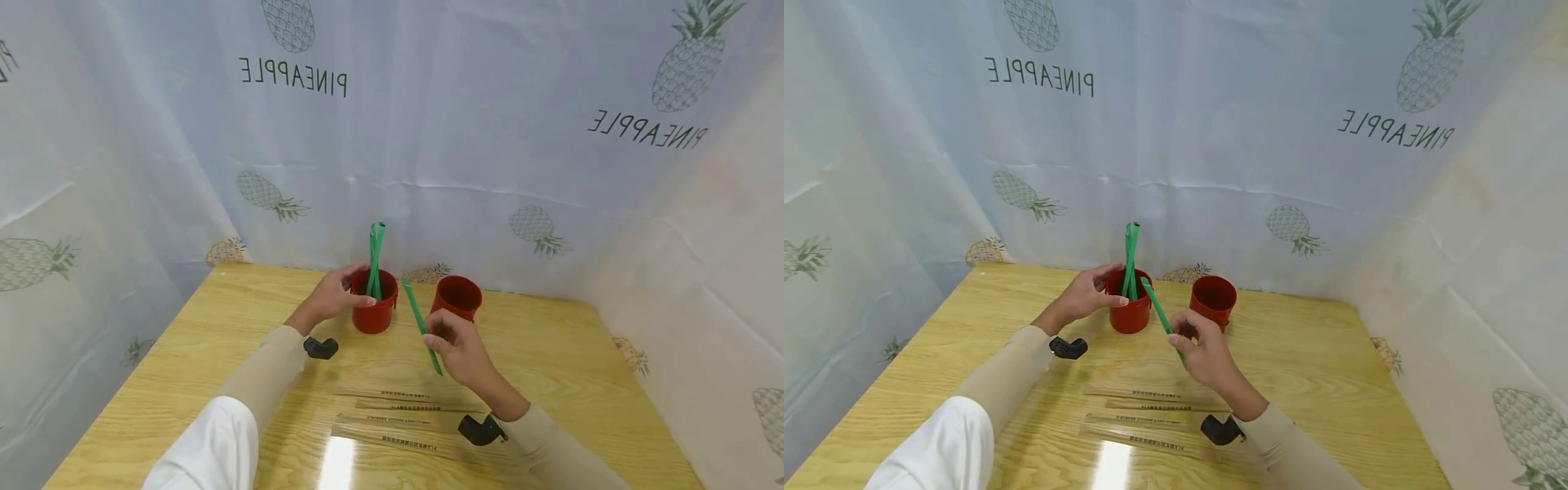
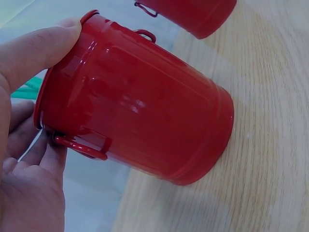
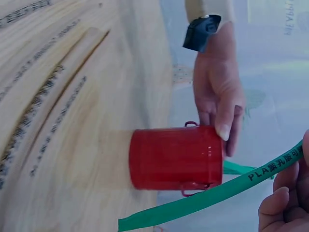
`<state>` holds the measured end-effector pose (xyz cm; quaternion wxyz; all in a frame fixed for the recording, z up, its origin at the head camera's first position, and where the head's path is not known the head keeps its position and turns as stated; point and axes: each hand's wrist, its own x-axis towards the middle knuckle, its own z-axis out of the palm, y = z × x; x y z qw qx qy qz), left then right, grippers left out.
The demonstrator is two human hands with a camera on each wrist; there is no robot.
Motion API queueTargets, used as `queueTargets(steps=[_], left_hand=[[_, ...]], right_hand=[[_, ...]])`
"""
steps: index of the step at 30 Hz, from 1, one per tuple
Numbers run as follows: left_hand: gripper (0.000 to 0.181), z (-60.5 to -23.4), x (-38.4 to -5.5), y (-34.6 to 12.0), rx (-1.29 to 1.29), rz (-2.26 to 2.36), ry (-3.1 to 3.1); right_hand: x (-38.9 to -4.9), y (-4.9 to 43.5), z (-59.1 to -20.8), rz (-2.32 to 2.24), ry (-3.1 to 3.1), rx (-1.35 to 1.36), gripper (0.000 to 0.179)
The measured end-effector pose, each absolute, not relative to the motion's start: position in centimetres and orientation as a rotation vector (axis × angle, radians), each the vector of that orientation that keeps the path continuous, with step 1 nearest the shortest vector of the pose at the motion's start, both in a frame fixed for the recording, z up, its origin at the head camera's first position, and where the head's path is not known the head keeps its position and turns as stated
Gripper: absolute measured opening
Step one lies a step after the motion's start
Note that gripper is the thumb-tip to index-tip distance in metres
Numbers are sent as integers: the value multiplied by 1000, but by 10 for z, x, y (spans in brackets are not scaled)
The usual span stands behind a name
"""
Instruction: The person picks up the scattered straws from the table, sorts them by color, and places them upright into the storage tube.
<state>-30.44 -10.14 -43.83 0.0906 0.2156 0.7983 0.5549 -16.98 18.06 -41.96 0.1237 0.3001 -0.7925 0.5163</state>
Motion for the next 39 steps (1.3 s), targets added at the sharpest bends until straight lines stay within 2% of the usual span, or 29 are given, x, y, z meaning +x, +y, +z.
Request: queueTargets(steps=[9, 22, 39], left_hand=[[86, -441, -306, -101, 627, 1652, 2374], [87, -442, -309, -98, 632, 1660, 2358], [85, -442, -307, -99, 635, 1683, 2357]], right_hand=[[-191, 158, -402, 1511, -2251, 778, 3], [-231, 134, -382, 1306, -2377, 596, 7], [-275, 108, -362, 1499, -2273, 514, 10]])
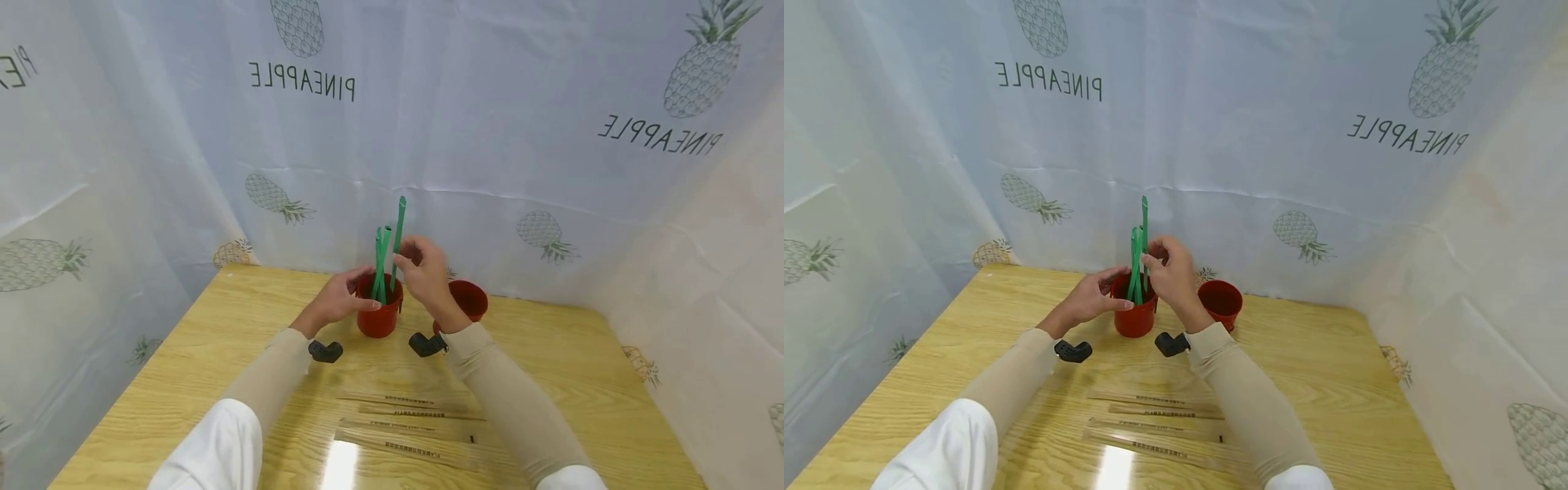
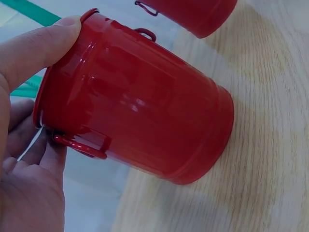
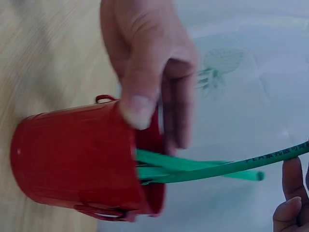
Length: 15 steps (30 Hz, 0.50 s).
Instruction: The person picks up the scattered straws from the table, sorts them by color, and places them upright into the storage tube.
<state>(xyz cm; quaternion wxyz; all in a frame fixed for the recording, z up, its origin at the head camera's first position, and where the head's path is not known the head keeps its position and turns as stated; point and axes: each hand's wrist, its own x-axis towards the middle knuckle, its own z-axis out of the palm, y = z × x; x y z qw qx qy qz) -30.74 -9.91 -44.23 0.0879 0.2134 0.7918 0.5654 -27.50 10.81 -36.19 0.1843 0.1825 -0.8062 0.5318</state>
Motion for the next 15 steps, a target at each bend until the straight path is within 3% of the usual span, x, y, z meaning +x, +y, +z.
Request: queueTargets(steps=[15], left_hand=[[86, -442, -306, -102, 637, 1670, 2371]], right_hand=[[-296, 97, -411, 1319, -2590, 217, 15]])
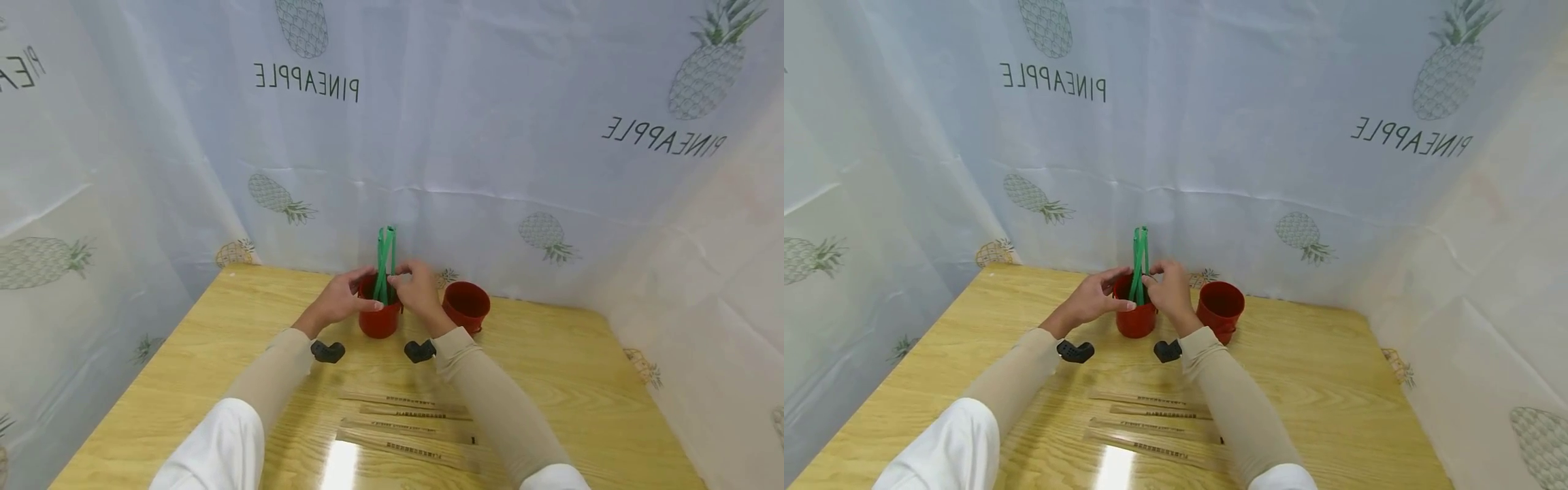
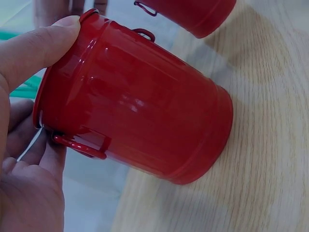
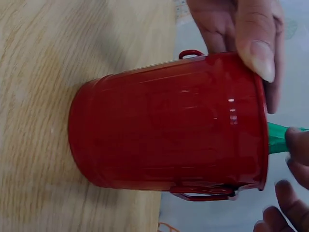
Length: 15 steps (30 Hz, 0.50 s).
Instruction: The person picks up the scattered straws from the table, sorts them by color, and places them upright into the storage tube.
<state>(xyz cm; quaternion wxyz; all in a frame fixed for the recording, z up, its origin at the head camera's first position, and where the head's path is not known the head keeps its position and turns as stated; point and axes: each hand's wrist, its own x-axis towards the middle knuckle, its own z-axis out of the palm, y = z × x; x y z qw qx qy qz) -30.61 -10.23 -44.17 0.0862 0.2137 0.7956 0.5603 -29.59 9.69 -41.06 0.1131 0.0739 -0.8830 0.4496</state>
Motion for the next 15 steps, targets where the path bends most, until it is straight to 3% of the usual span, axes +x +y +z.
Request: queueTargets(steps=[9, 15], left_hand=[[83, -441, -306, -102, 617, 1667, 2386], [82, -439, -305, -102, 633, 1663, 2374]], right_hand=[[-287, 106, -424, 1192, -2606, 227, 34], [-258, 124, -427, 1085, -2590, 391, 40]])
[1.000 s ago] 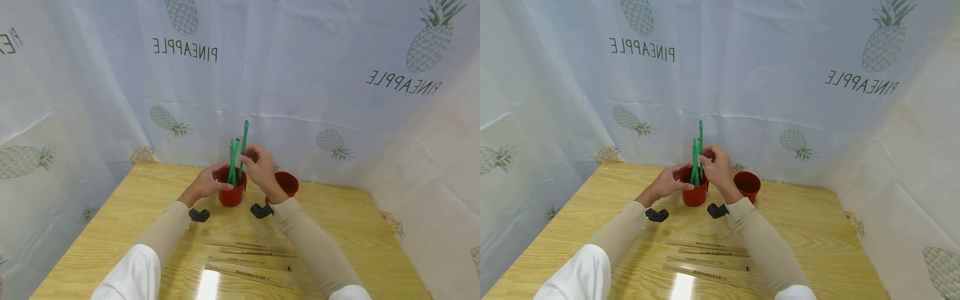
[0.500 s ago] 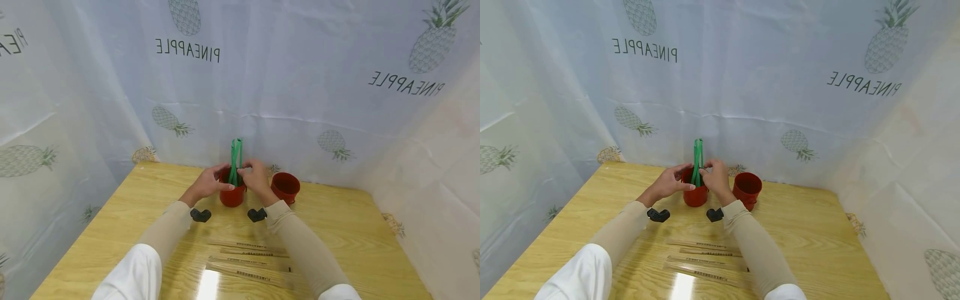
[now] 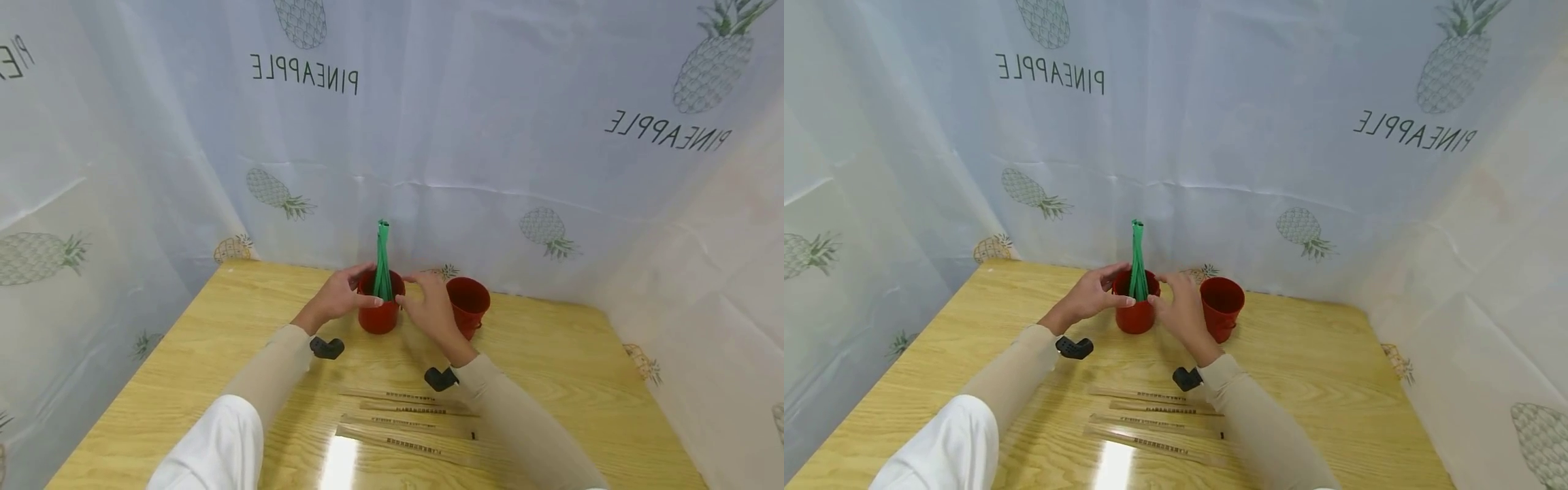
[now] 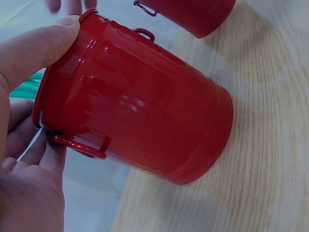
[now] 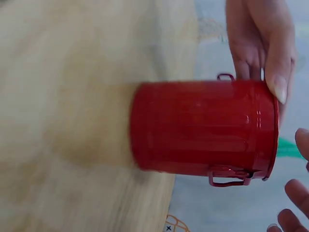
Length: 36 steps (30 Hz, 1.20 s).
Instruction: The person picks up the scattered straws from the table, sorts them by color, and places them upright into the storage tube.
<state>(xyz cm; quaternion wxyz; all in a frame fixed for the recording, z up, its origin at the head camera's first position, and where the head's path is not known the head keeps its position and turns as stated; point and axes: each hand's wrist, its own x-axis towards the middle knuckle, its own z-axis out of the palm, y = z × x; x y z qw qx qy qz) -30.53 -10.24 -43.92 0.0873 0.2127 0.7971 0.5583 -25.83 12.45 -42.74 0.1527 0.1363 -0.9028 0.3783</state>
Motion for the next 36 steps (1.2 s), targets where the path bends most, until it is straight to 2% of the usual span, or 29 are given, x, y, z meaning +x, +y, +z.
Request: queueTargets(steps=[6, 14, 26, 36], left_hand=[[84, -441, -306, -103, 634, 1655, 2373], [84, -443, -308, -103, 627, 1653, 2379], [85, -442, -310, -101, 618, 1637, 2394], [85, -441, -310, -101, 615, 1639, 2380]], right_hand=[[-223, 143, -433, 896, -2512, 652, 43], [-186, 159, -440, 724, -2452, 879, 37], [-137, 184, -455, 581, -2542, 959, 32], [-110, 205, -477, 580, -2646, 951, 27]])
